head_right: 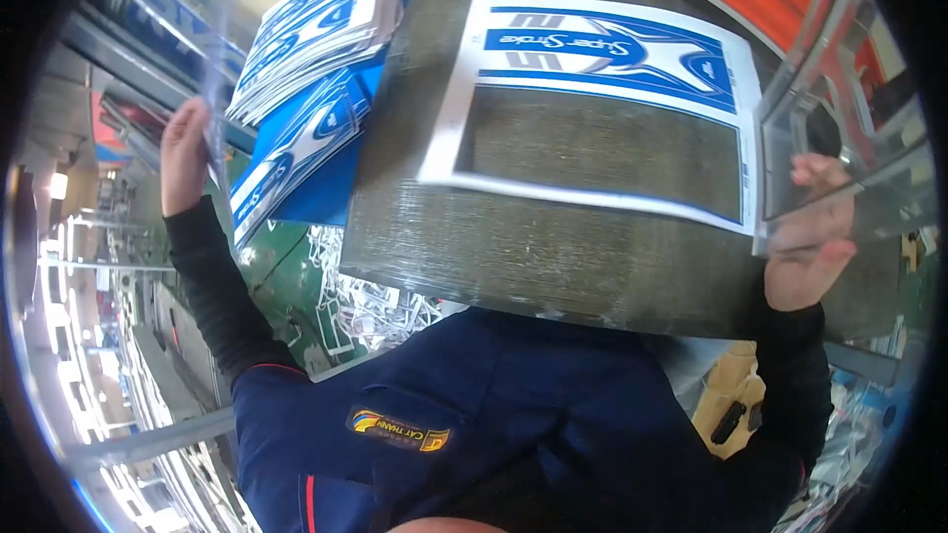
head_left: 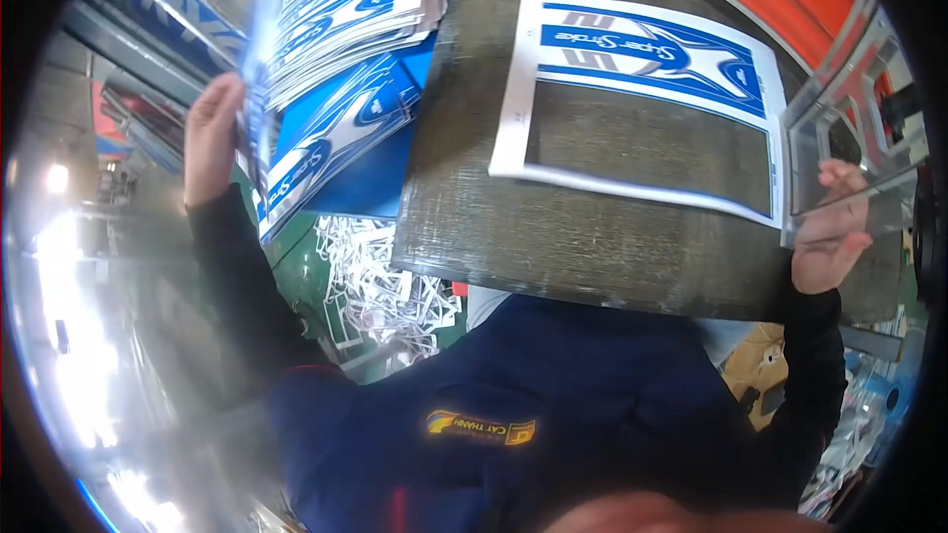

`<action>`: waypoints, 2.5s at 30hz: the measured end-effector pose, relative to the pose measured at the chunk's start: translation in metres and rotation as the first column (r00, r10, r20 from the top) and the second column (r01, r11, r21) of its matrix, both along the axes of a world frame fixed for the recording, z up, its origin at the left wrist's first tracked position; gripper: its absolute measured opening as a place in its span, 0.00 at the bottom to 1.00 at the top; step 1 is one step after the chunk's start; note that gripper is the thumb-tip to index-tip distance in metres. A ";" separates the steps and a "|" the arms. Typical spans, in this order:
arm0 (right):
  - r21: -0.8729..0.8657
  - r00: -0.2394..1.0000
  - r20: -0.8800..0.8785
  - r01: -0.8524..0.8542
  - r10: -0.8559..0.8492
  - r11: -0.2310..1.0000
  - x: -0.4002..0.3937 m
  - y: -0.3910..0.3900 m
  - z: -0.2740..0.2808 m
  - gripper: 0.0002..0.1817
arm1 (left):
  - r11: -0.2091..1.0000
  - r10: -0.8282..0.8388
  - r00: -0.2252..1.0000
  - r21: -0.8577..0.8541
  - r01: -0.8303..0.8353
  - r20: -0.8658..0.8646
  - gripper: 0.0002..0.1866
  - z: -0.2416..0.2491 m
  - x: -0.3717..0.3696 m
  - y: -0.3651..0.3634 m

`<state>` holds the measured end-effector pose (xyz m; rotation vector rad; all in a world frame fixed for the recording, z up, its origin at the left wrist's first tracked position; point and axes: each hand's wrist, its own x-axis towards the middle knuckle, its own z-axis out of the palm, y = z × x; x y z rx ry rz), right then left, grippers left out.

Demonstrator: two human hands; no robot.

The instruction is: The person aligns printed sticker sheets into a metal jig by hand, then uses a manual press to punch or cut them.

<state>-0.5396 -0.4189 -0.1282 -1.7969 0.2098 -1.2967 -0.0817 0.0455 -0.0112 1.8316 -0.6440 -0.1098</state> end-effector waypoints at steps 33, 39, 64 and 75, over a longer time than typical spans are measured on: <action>-0.552 0.898 -0.366 0.000 -0.243 0.834 -0.012 0.002 0.078 0.34 | 0.566 -0.727 0.585 0.796 0.215 0.359 0.38 -0.073 -0.129 -0.172; -0.744 0.827 -0.457 -0.154 -0.327 0.650 0.022 0.015 0.076 0.32 | 0.618 -0.712 0.589 0.741 0.265 0.383 0.48 -0.079 -0.128 -0.162; -0.730 0.775 -0.561 -0.298 -0.290 0.615 0.061 0.035 0.047 0.32 | 0.709 -0.674 0.632 0.579 0.404 0.384 0.60 -0.087 -0.112 -0.159; -0.748 0.784 -0.546 -0.299 -0.294 0.592 0.062 0.034 0.046 0.32 | 0.715 -0.667 0.636 0.574 0.400 0.388 0.58 -0.088 -0.111 -0.158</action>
